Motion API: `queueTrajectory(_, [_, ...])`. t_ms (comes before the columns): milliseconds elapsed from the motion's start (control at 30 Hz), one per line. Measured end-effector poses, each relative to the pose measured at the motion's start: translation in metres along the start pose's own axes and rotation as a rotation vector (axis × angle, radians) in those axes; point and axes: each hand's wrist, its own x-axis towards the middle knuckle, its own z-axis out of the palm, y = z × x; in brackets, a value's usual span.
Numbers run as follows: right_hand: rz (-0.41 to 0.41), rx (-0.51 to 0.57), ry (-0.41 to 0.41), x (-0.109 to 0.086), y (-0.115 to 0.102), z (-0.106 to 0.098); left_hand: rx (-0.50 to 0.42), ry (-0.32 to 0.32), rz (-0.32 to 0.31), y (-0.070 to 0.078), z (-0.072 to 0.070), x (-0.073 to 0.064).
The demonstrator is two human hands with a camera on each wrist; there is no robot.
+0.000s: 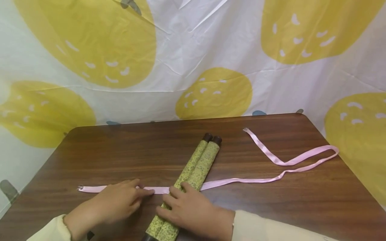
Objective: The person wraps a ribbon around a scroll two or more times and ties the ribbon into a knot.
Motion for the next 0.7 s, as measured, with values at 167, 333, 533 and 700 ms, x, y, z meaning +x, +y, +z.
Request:
queueTrajectory(167, [-0.047, 0.059, 0.001, -0.009, 0.007, -0.002, -0.001, 0.013, 0.015, 0.0, 0.0, 0.0])
queueTrajectory(333, [-0.079, 0.108, 0.029, -0.022, 0.009, -0.001, -0.004, 0.037, 0.027, -0.001, 0.002, -0.001])
queueTrajectory(533, [-0.117, 0.076, 0.001, -0.04, 0.012, -0.003, 0.011, 0.072, 0.087, -0.005, 0.002, -0.002])
queueTrajectory(700, [-0.178, 0.006, 0.021, -0.05, 0.015, -0.005, -0.017, 0.039, 0.083, -0.009, -0.002, -0.008])
